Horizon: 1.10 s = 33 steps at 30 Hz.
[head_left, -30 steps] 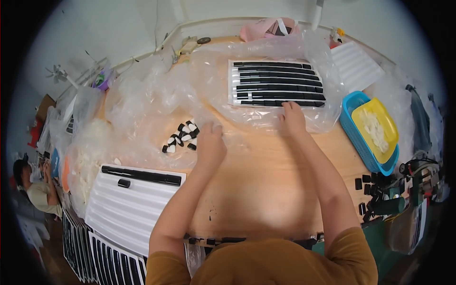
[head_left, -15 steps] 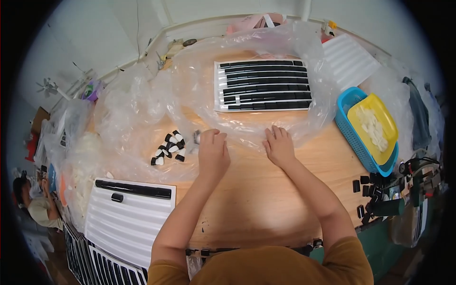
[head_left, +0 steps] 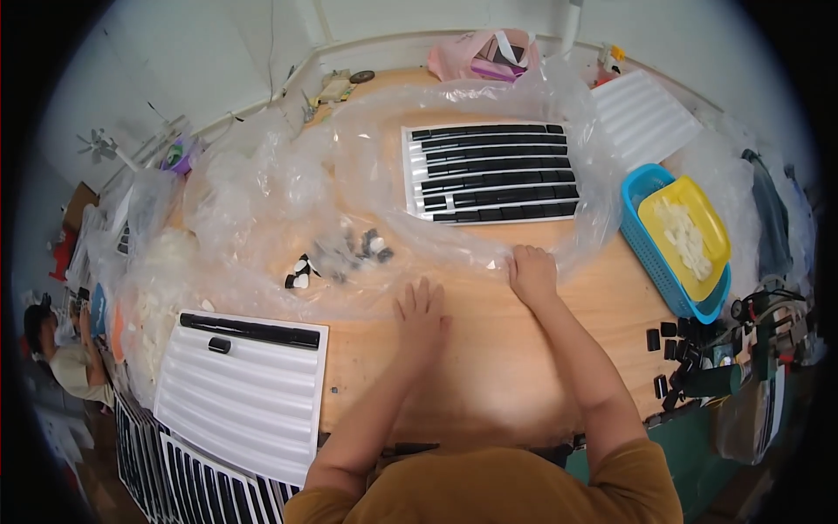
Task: Applying small pads to black plastic components and organizing them into foam shipping trays.
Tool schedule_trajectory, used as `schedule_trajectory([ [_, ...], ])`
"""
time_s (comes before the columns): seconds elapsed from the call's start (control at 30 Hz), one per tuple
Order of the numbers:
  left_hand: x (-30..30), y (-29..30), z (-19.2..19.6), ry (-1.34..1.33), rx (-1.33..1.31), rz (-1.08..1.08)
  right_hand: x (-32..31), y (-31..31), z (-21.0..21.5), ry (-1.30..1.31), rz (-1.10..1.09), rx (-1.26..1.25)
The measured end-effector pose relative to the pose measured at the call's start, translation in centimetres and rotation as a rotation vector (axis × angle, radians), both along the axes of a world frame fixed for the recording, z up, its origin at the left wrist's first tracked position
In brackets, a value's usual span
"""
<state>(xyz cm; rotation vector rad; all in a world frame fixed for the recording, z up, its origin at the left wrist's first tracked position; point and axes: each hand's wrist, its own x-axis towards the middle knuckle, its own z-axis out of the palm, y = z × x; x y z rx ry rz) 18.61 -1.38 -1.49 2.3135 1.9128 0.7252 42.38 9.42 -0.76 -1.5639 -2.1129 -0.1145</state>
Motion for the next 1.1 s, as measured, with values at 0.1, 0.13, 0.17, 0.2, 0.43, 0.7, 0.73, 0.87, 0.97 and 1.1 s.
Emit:
schedule_trajectory([
  [0.1,-2.5,2.5,-2.5,0.053,0.088,0.137,0.2,-3.5,0.8,-0.004,-0.029,-0.036],
  [0.13,-3.3,3.6,-2.3,0.076,0.056,0.143,0.6,-4.5,0.8,-0.008,-0.037,-0.033],
  [0.17,-4.3,4.5,-2.1,0.099,0.024,0.15,0.8,-5.5,0.8,0.006,-0.026,-0.049],
  [0.2,-5.9,5.5,-2.2,0.098,0.027,0.148,0.7,-6.4,1.1,0.022,-0.01,-0.063],
  [0.43,-4.7,4.2,5.6,-0.971,0.363,0.345,0.3,-7.9,0.4,0.057,-0.015,-0.022],
  [0.7,-3.1,1.9,9.3,-0.412,-0.003,-0.075,-6.2,-11.7,2.4,0.11,0.276,-0.257],
  [0.73,-3.6,2.3,9.3,-0.398,-0.046,0.121,-6.4,-12.6,2.6,0.122,0.386,-0.323],
  [0.87,-7.9,3.0,5.1,-0.286,-0.134,0.448,-6.2,-15.1,4.1,0.36,0.486,-0.255],
  [0.97,-8.5,3.2,3.7,-0.304,-0.049,0.55,-4.0,-15.5,4.9,0.221,0.433,-0.411],
  [1.1,-7.4,4.3,4.8,-0.262,-0.059,0.625,-3.7,-15.9,2.7,0.053,0.451,-0.428],
])
